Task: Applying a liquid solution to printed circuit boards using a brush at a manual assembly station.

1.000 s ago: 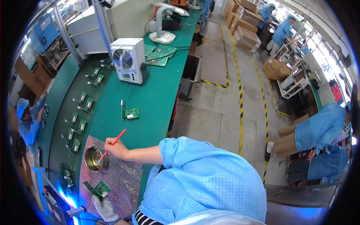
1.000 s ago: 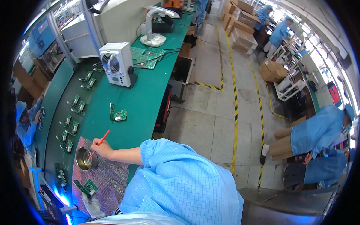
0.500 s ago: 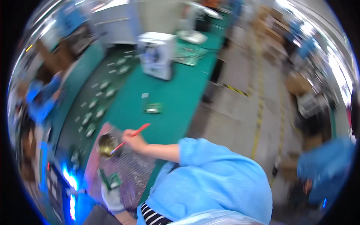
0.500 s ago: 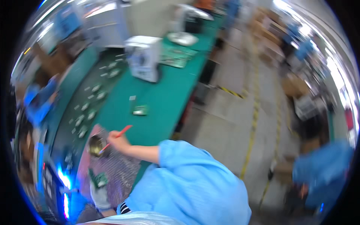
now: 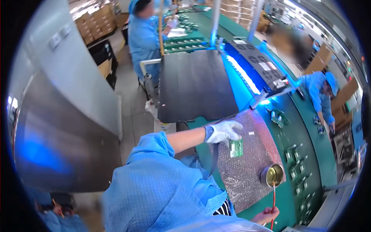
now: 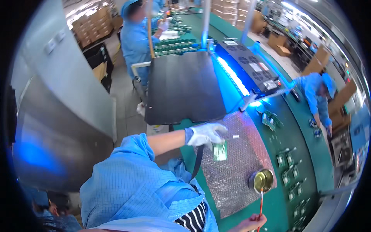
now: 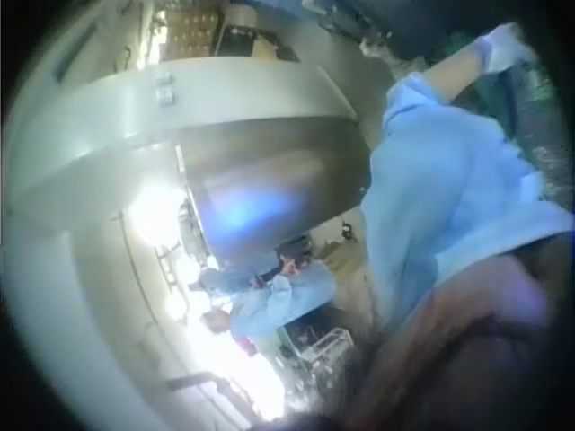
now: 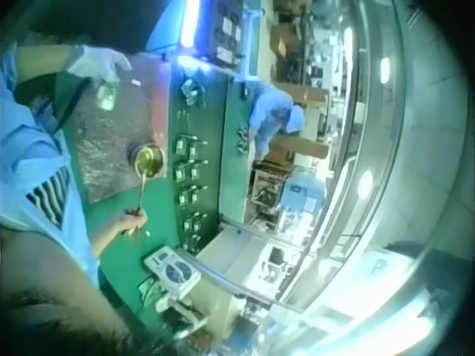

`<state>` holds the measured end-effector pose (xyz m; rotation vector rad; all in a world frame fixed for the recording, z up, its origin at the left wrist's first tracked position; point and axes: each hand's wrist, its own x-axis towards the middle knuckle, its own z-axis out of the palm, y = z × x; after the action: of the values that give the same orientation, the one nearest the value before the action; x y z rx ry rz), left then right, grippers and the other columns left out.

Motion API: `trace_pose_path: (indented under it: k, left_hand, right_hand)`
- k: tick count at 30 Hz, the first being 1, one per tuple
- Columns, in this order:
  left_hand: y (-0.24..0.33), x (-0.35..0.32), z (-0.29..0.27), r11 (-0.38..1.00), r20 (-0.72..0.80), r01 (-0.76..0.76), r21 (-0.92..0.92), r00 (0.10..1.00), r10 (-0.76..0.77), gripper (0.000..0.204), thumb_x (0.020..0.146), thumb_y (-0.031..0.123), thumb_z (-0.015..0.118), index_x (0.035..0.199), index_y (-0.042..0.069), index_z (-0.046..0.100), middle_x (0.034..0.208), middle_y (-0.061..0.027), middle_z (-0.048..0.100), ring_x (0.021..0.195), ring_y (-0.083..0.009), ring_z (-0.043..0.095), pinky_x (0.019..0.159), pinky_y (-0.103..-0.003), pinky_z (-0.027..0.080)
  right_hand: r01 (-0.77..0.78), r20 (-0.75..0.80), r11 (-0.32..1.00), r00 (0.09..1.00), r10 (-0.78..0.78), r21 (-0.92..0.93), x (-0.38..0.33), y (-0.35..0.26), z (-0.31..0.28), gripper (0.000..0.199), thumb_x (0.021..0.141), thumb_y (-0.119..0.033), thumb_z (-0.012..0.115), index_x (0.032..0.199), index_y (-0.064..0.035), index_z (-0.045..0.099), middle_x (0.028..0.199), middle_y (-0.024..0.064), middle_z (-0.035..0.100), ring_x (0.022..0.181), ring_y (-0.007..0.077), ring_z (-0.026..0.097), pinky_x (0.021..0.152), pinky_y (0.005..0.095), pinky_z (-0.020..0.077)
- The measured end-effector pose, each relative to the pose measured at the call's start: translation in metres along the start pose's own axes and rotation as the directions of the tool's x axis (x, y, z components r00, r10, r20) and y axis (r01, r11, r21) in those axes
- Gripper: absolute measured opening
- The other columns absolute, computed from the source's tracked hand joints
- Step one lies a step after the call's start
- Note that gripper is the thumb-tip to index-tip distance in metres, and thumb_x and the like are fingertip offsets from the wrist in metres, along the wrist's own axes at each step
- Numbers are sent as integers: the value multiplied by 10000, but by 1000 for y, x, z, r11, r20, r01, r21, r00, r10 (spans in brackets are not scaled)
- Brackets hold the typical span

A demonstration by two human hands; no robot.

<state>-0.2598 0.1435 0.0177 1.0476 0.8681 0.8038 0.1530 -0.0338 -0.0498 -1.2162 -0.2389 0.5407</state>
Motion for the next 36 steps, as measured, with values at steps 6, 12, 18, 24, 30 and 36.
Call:
trace_pose_path:
  k: [6, 12, 18, 24, 30, 36]
  left_hand:
    - [85, -49, -99, 947, -311, -251, 201, 900, 305, 775, 846, 110, 641, 1468, 68, 180, 999, -164, 615, 744, -227, 606, 637, -352, 534]
    - [167, -71, -195, 923, -563, -288, 257, 731, 385, 820, 824, 99, 676, 1471, 122, 173, 1238, -191, 499, 862, -274, 625, 630, -449, 547]
    - [200, -59, -242, 914, -673, -278, 295, 619, 405, 1057, 667, 28, 771, 1476, 48, 92, 1151, -201, 582, 905, -271, 631, 567, -416, 535]
    - [202, -21, -254, 900, -705, -239, 363, 561, 434, 920, 607, 41, 780, 1383, -25, 289, 1004, -194, 615, 853, -229, 625, 731, -401, 510]
    - [159, -17, -178, 768, -304, -115, 630, 874, 380, 189, 769, 106, 658, 950, 59, 686, 829, -86, 650, 789, -218, 660, 657, -336, 574]
    - [60, -34, -54, 962, 36, -136, 238, 991, 132, 333, 796, 255, 719, 999, 0, 649, 888, -110, 648, 780, -212, 640, 617, -367, 554]
  right_hand:
    - [455, 367, 856, 773, -517, 247, 67, 12, -16, 212, 832, -250, 505, 699, -86, 501, 633, 37, 445, 563, 158, 362, 524, 326, 302]
    - [394, 511, 909, 758, -406, 138, 52, 23, 13, 236, 855, -250, 464, 701, -75, 502, 631, 38, 443, 568, 161, 364, 523, 314, 299]
    - [216, 372, 967, 916, -153, -133, 23, 16, 29, 244, 858, -253, 462, 699, -74, 507, 635, 35, 452, 568, 160, 368, 523, 311, 302]
    - [199, 342, 961, 931, -125, -191, 24, 14, 27, 251, 862, -256, 459, 697, -74, 512, 640, 31, 461, 569, 158, 372, 523, 308, 305]
    - [176, 321, 954, 942, -92, -244, 29, 14, 27, 259, 865, -259, 457, 695, -73, 517, 644, 28, 470, 570, 157, 377, 524, 305, 308]
    - [139, 280, 945, 958, -52, -298, 38, 14, 20, 267, 868, -263, 454, 693, -72, 522, 649, 25, 479, 570, 155, 381, 524, 302, 311]
